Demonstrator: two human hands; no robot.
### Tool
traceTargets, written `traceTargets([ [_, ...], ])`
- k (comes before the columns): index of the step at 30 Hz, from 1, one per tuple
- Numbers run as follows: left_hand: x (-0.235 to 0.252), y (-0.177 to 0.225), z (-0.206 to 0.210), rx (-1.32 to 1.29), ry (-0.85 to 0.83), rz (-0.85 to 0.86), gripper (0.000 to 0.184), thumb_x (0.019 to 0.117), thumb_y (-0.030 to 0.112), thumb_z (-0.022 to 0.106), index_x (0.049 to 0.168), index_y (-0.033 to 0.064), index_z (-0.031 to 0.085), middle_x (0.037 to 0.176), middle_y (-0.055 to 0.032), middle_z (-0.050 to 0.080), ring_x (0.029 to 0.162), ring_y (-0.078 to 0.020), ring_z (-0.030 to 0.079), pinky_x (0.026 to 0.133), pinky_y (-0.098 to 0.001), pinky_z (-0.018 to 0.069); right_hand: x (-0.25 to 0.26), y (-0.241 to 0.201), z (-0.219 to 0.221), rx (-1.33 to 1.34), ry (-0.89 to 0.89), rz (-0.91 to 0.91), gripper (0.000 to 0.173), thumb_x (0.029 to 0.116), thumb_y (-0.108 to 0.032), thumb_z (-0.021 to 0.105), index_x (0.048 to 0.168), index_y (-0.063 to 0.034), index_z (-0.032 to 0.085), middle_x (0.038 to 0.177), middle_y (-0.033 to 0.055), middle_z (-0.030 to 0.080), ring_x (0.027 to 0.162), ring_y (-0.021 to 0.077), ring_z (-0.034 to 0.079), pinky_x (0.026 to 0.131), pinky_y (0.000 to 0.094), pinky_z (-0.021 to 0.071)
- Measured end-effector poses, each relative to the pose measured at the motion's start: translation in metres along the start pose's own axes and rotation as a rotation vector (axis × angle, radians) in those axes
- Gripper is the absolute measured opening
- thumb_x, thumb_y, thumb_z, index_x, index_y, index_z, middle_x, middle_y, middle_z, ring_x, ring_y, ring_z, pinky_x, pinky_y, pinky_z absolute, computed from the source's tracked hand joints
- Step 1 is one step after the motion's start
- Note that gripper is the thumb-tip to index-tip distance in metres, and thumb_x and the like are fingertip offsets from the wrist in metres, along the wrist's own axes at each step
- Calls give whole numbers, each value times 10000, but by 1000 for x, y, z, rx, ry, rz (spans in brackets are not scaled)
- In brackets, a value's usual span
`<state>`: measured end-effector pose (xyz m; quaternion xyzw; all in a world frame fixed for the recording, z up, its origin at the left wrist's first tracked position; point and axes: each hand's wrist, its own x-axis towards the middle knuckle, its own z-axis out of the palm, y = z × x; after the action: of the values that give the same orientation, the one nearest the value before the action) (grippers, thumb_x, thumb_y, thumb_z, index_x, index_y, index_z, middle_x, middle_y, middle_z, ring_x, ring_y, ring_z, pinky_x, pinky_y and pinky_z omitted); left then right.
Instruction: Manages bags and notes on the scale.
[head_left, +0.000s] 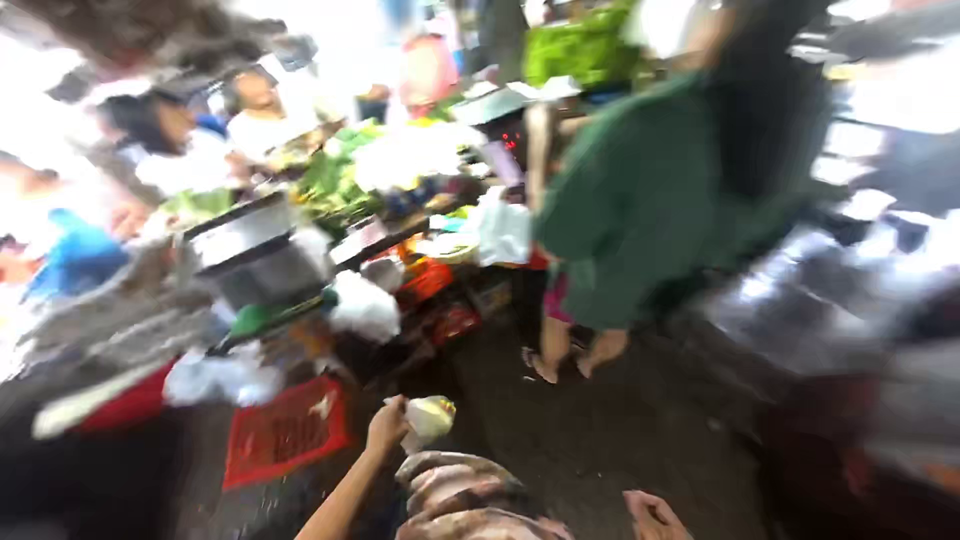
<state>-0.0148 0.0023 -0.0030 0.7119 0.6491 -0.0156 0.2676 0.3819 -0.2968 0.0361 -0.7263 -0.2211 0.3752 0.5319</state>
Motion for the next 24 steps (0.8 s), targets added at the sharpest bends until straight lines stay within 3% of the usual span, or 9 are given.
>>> traceTargets([
  [3,6,-60,-10,-68,50,-62,343,901,145,652,1236,71,661,1065,-197,712,1030,-400,682,881,-630,534,46,-57,105,-265,-218,-207,279,979,-189,682,1133,44,693,983,120,725,754,88,660,718,276,578],
  [5,8,-106,-21,-126,122,-101,325,921,139,587,1232,86,665,990,-176,724,938,-380,707,808,-620,550,74,-84,174,-370,-346,-271,280,964,-215,709,1124,15,710,957,117,732,748,128,675,718,322,591],
  [7,5,-145,-37,-196,127,-165,334,926,144,583,1246,88,661,1027,-171,727,943,-375,712,808,-622,554,96,-108,245,-467,-469,-309,302,939,-255,740,1126,-18,731,877,96,722,719,153,662,695,363,579],
  [10,2,-180,-60,-293,217,-259,265,863,147,656,1114,78,707,973,-143,734,895,-337,718,796,-595,569,120,-142,361,-546,-625,-413,332,891,-332,768,1121,-93,750,797,34,702,655,136,637,628,367,564],
  [13,-2,-202,-89,-249,503,-297,155,831,110,690,975,66,729,806,-118,721,702,-317,710,638,-575,574,130,-167,477,-562,-767,-736,245,919,-363,708,1068,-183,784,914,-36,748,792,88,691,723,329,608],
  [17,-4,-225,-144,-126,883,-387,168,831,159,669,946,70,753,691,-64,690,561,-239,662,526,-482,550,116,-216,620,-613,-859,-1081,216,967,-345,679,1077,-195,789,979,19,758,937,204,724,791,416,616],
  [20,-5,-225,-201,-338,948,-464,219,809,70,661,1016,3,691,771,-78,659,546,-149,564,507,-346,503,104,-246,703,-696,-991,-1157,331,1003,-335,623,1267,-157,713,1074,91,750,1006,283,719,819,471,603],
  [22,-3,-218,-242,-591,905,-557,256,782,22,673,1036,-5,653,741,-33,601,531,-89,490,503,-276,447,99,-266,741,-854,-1098,-1123,390,1002,-263,603,1373,-147,637,1174,146,711,1104,349,679,859,514,577],
  [24,-4,-212,-286,-891,745,-652,255,823,12,675,1073,11,627,648,2,535,518,-79,473,515,-267,431,96,-279,763,-898,-1165,-1083,367,1004,-267,598,1339,-130,657,1210,146,697,1152,349,657,901,515,564],
])
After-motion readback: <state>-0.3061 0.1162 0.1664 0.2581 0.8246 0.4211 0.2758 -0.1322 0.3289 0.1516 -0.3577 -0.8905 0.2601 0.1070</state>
